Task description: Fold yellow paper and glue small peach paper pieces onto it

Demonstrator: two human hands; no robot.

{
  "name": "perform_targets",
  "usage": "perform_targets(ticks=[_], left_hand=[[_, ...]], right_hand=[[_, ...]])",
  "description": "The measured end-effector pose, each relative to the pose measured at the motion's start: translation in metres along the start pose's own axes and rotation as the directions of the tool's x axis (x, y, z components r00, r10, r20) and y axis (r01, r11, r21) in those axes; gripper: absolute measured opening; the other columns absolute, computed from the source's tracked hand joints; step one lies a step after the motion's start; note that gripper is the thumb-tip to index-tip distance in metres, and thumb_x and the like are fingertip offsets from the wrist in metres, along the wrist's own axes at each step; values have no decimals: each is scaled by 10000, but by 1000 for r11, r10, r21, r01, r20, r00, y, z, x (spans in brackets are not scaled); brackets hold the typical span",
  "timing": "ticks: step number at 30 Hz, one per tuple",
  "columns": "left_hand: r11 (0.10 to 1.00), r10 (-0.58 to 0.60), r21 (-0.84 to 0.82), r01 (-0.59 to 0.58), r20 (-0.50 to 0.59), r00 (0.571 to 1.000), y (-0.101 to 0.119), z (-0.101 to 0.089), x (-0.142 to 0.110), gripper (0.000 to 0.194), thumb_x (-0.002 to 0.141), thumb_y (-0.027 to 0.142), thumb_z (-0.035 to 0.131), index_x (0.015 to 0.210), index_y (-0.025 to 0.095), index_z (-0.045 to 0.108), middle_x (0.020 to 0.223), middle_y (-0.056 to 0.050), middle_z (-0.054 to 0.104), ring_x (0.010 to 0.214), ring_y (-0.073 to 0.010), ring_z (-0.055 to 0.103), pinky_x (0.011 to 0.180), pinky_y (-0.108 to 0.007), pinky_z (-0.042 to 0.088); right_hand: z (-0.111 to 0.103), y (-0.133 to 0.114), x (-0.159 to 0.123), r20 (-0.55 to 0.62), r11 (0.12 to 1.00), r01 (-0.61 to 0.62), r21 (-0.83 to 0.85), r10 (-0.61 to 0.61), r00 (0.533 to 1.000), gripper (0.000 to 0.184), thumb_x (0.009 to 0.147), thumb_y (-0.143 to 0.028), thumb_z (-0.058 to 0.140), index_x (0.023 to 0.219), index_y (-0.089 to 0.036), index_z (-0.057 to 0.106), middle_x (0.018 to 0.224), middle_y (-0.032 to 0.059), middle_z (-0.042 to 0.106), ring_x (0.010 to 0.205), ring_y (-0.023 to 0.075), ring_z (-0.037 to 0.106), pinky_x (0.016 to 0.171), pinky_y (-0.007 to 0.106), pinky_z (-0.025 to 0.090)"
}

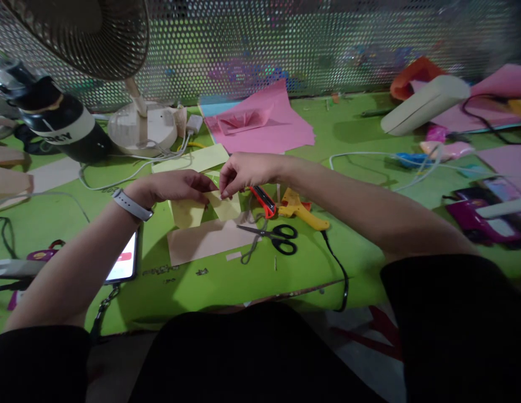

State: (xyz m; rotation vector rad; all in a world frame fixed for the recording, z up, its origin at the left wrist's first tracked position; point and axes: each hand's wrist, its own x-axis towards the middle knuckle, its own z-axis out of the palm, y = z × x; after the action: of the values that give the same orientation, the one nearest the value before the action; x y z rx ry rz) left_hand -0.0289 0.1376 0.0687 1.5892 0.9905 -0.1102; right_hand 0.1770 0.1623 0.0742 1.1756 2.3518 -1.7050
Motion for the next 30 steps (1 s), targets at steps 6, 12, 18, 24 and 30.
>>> perform_targets(ticks=[6, 12, 18, 24, 30], left_hand=[[996, -9, -83, 9, 3, 1000, -1, 1, 0, 376, 701, 273, 669, 1067, 188, 652, 843, -33, 723, 576, -120, 612, 543, -216, 423], [993, -5, -116, 6, 2, 1000, -2, 2, 0, 355, 687, 262, 698, 1031, 183, 661, 829, -24, 713, 592, -120, 609, 556, -214, 425], [996, 44, -84, -43, 10, 999, -2, 2, -1, 316, 698, 272, 680, 999, 177, 657, 823, -25, 723, 591, -114, 608, 541, -205, 421], [997, 81, 2, -81, 23, 996, -2, 3, -4, 329, 727, 302, 654, 1038, 195, 659, 849, -32, 739, 602, -128, 631, 538, -217, 435], [994, 90, -65, -89, 15, 996, -3, 5, -6, 273, 732, 278, 659, 988, 184, 648, 867, -35, 731, 653, -143, 648, 568, -227, 462]], right_hand=[[3, -2, -3, -32, 1000, -10, -5, 9, 999, 77, 669, -122, 759, 649, -156, 693, 597, -15, 661, 546, 86, 543, 522, 218, 404], [8, -5, -4, -93, 995, -23, -97, 13, 996, 61, 685, -123, 747, 678, -146, 691, 631, -4, 673, 586, 97, 574, 547, 216, 414], [13, -12, -8, -172, 951, -34, -306, -20, 985, 58, 702, -156, 739, 744, -141, 702, 695, 8, 699, 653, 119, 601, 585, 232, 398], [14, -15, -10, -225, 910, -77, -408, -18, 974, 244, 649, -279, 819, 811, -150, 690, 748, 11, 665, 653, 123, 555, 569, 244, 353], [8, -6, -14, -220, 946, -1, -325, -74, 973, 358, 648, -376, 812, 890, -145, 684, 761, 7, 622, 639, 113, 521, 573, 239, 358]])
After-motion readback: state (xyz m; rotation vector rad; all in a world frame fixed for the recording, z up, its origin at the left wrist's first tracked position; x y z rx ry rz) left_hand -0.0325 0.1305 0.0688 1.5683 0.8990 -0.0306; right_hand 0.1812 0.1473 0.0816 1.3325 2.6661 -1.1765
